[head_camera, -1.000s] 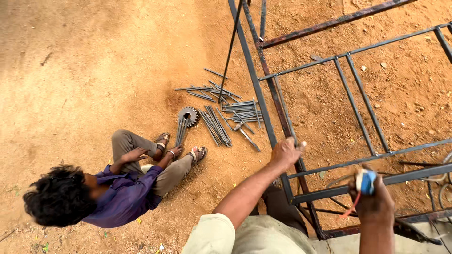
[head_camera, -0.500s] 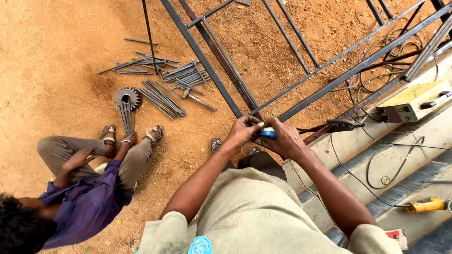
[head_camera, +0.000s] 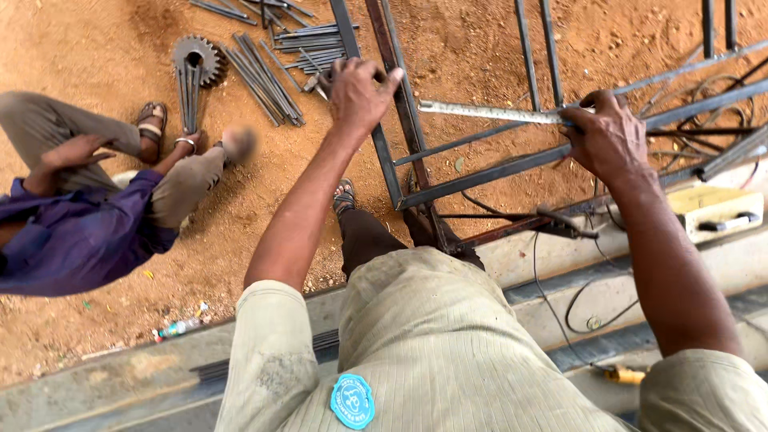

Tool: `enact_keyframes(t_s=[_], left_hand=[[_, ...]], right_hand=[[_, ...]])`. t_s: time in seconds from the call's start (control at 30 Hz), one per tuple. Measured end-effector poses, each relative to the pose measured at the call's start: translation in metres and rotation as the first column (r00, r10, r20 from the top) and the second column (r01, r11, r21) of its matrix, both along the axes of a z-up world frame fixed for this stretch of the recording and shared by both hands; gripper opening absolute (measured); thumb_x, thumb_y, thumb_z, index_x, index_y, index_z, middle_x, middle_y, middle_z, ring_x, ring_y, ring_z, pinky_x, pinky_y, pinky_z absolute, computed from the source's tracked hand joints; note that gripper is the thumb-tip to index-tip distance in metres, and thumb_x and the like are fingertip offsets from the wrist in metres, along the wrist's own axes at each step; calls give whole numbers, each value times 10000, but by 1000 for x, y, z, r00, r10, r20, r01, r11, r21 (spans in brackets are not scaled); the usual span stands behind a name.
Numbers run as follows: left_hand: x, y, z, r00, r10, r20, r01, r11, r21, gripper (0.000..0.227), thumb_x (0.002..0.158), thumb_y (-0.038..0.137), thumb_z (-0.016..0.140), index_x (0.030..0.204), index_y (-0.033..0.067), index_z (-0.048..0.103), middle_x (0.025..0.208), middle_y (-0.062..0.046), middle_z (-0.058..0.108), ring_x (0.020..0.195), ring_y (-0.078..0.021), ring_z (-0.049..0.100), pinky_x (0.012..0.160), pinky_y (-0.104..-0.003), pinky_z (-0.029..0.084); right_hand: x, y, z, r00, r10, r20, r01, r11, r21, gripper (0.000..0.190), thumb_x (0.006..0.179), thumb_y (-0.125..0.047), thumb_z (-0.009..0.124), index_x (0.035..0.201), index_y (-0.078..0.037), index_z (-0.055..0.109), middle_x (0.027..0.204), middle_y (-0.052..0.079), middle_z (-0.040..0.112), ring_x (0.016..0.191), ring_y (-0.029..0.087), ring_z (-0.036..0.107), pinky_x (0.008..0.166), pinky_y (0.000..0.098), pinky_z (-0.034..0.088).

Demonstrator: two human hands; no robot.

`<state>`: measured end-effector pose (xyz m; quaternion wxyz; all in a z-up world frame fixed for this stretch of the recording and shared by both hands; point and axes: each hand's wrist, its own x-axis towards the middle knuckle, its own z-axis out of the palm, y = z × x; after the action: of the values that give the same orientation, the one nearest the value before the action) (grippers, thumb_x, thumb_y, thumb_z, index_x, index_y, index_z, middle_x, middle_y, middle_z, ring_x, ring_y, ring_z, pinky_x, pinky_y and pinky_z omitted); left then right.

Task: The person measures metal rods using a measuring tape, aligns them on a frame, and joins them using a welding torch.

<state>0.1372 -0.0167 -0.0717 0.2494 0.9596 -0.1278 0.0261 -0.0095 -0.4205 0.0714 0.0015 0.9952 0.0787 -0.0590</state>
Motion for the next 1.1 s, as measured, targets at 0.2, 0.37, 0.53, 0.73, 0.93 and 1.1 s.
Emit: enact_keyframes(t_s=[0.2,0.37,0.53,0.73,0.93,1.1], left_hand=[[-14,-45,-55,912,79,-403,-108,993,-50,970,840,917,361,939,-8,638,1692,-317,221,1245,-365,587,827,-489,638],[-18,-50,-64,987,69,146,-78,995,57,761,924,809,472,677,105,624,1401,-260,487,1048,-362,661,788,-483,610],[-24,-52,-77,987,42,-154,-41,999,8,575,982,663,629,801,119,664,941,-135,668,909,-273,670,781,-494,598],[-31,-54,-58,999,42,-32,-44,998,-54,439,998,484,692,808,89,680,909,-140,665,915,-286,677,827,-501,578],[-30,-49,-47,995,-36,97,44,996,-75,353,1016,333,676,786,66,700,985,-138,661,1081,-298,633,1053,-497,443],[-33,-49,-63,988,-35,150,42,998,-47,320,1022,292,670,822,47,722,1036,-147,681,1120,-302,626,1058,-492,422]], right_hand=[[37,-34,-49,971,207,-118,-205,978,28,165,1024,-320,770,1143,-211,808,1315,155,646,1221,352,607,956,552,527],[56,-18,-74,954,269,-134,-260,962,82,129,1027,-288,768,1105,-194,810,1381,202,610,1281,375,567,973,574,508],[59,-13,-87,933,343,-108,-337,939,67,103,1033,-253,774,1104,-189,810,1393,201,595,1320,361,560,1052,590,486],[63,2,-92,925,364,-112,-359,931,68,110,1030,-275,788,1091,-187,815,1396,195,576,1308,370,548,1044,638,468],[67,10,-86,930,343,-131,-335,939,79,110,1011,-275,791,1076,-189,814,1391,182,569,1332,370,541,1027,642,469],[70,10,-87,926,339,-165,-330,941,79,111,1009,-270,787,1068,-179,812,1393,189,567,1338,377,537,1019,632,477]])
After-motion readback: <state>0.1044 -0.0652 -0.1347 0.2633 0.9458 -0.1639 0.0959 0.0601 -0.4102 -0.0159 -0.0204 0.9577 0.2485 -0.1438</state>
